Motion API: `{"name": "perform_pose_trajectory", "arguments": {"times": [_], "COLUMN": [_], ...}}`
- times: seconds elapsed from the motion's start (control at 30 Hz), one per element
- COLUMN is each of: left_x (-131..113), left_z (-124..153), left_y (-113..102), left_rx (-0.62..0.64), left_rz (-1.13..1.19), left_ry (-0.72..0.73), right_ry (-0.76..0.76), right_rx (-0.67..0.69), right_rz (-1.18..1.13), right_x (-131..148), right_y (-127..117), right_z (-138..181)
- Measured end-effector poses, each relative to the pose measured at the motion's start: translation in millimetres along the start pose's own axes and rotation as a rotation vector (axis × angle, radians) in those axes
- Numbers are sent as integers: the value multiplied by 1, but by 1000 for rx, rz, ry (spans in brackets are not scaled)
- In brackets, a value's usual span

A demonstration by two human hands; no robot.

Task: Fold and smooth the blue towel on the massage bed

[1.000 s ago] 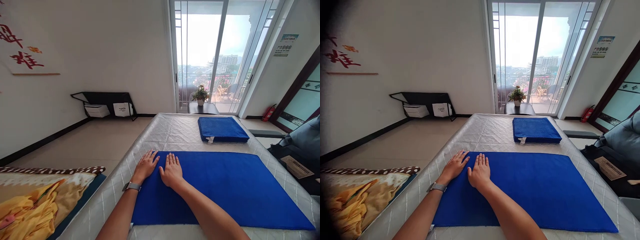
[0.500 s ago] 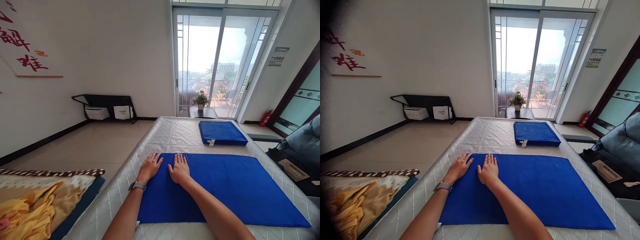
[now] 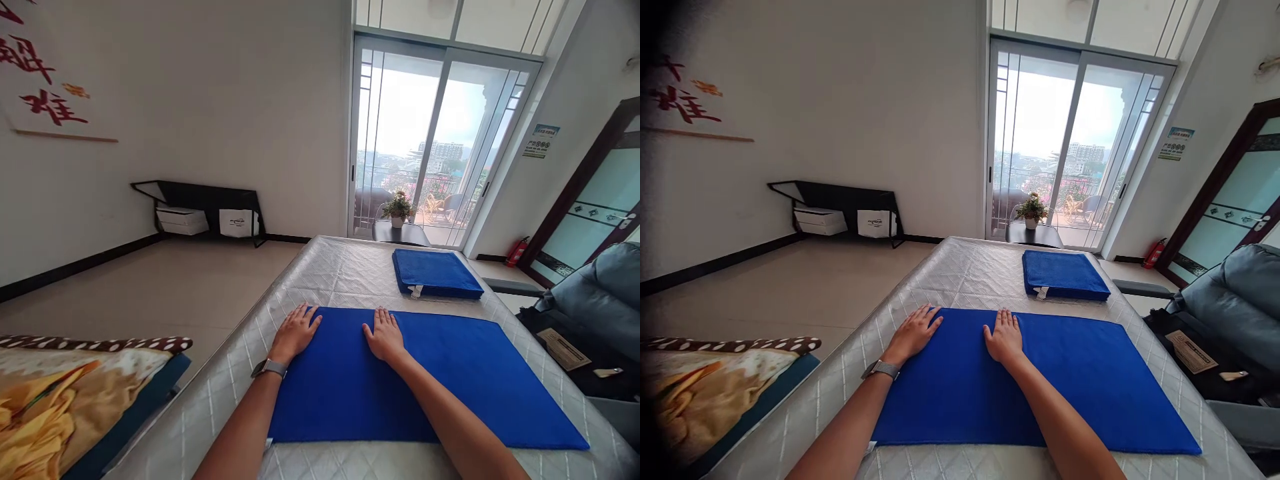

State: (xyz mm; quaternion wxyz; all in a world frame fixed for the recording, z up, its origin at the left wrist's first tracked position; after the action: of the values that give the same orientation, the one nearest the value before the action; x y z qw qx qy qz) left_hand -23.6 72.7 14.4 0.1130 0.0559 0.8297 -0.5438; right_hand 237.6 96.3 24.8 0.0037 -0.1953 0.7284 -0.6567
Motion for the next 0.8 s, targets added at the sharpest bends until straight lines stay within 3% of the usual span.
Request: {"name": "perform_pose_trajectory", "arguments": {"times": [0.8], "left_x": [0], "left_z": [0], "left_y": [3], "left_rx": [26], "left_rz": [-82], "left_ry": [47], "right_ry": [116], "right_rx": [-24], "right_rz": [147], "right_x": [-174], "right_y": [-29], "right_z": [3]}}
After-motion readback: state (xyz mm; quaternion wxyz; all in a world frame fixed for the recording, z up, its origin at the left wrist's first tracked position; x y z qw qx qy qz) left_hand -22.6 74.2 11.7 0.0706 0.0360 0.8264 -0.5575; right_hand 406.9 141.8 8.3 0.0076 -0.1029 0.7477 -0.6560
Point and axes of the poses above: each hand's wrist, its own z-axis away from the middle knuckle, its own y-axis out of the palm, x = y × z, the point moved 8 cm from there along -z, towards the middle knuckle, and after that the axes turned 8 degrees about -x, right-handed, at the moved point
